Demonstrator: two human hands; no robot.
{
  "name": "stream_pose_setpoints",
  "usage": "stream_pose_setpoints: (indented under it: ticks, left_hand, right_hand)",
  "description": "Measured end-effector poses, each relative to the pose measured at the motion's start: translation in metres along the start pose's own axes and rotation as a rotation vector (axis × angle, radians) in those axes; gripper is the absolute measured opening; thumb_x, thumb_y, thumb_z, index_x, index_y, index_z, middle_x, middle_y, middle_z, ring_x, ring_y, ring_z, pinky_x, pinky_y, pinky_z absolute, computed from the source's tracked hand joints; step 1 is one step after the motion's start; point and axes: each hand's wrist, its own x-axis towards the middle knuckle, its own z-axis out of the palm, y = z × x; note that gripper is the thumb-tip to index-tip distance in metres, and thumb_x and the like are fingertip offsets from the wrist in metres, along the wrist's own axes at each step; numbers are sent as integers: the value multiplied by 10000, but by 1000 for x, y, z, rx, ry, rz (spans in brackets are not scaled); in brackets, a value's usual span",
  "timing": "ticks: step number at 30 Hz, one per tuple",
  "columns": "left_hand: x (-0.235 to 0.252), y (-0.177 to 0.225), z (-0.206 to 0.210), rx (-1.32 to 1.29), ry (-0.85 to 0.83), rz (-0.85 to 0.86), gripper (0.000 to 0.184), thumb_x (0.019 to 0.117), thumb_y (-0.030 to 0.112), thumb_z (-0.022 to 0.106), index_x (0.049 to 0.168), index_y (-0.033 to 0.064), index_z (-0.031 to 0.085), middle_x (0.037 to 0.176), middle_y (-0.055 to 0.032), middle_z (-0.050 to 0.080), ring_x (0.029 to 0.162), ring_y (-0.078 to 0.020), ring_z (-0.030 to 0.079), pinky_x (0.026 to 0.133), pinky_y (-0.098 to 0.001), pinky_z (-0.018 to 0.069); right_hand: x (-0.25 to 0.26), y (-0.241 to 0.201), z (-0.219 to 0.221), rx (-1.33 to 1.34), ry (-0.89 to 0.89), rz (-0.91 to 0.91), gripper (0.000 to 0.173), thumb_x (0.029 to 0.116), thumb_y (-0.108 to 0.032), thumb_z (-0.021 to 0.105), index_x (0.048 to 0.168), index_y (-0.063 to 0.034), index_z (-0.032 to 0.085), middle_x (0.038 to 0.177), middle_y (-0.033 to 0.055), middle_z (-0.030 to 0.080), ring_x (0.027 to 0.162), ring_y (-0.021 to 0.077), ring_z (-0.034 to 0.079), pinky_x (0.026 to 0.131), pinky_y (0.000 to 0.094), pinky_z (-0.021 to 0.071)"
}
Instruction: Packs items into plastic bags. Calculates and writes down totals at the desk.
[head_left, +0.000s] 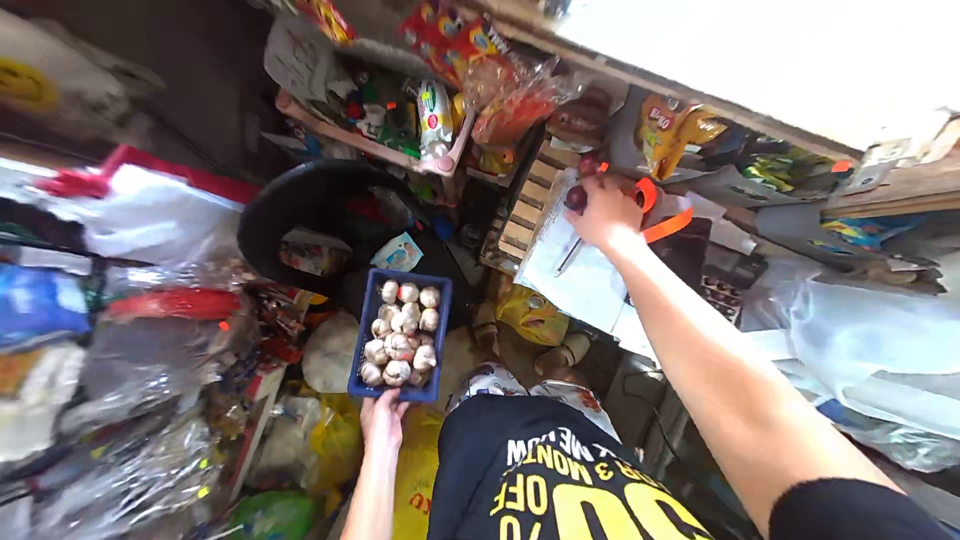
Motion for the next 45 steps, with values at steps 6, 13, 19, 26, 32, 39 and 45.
stream_pose_setpoints:
  ticks: [6,13,19,26,32,39,45]
  left_hand:
    - [-99,95,35,59,-188,58,368,955,-105,500,1305,6,466,1003,-121,662,752,-170,701,627,-307,613]
    - [-174,186,128,260,-569,229,311,1012,-32,495,1319,15,477,993,-108,702,831,-194,732,750,-358,640]
    - [-211,236,223,389,-790,288,286,1014,2,498,1296,50,504,1047,-86,686,899,-177,721,825,-346,623]
    - [-218,236,356,293,-864,267,363,966,-18,526,1327,-12,493,1143,-161,632,946,-231,689,824,-364,607]
    - [-206,216,414,143,-854,288,411,978,-18,554,1375,-12,450,1196,-164,588,987,-232,664,831,-348,600]
    - [-148,149,372,687,-958,782,479,991,126,643,1400,-61,478,1260,-200,631,1107,-246,648,960,-411,547]
    - [-84,100,425,1228,-764,1283,559,900,130,752,1410,-2,563,1463,-306,494,1388,-527,411,1127,-649,368]
  right_hand:
    - [-22,44,-13,743,30,-119,499,959,-250,715,1419,-116,573,1205,180,676,1002,302,681,828,515,568]
    - [-132,124,-39,1643,5,-129,434,971,-308,529,1397,-222,543,1166,26,703,828,107,685,646,240,565]
    - [-185,148,-32,1796,132,-99,446,993,-310,425,1394,-137,511,1156,49,720,778,104,689,624,227,559]
    - [-199,145,-32,1946,133,-63,471,980,-338,513,1375,-84,484,1190,98,707,821,132,707,630,228,570]
    - [-204,142,-47,2035,101,-107,410,1020,-314,479,1383,-136,544,1142,89,692,817,127,702,675,229,594]
    - [-192,139,-45,1984,62,-86,418,1010,-339,468,1362,-150,590,1176,86,697,819,118,696,652,219,580]
    - [-147,111,-29,1514,67,0,363,1014,-164,593,1367,-92,546,1054,93,665,814,169,682,696,324,599]
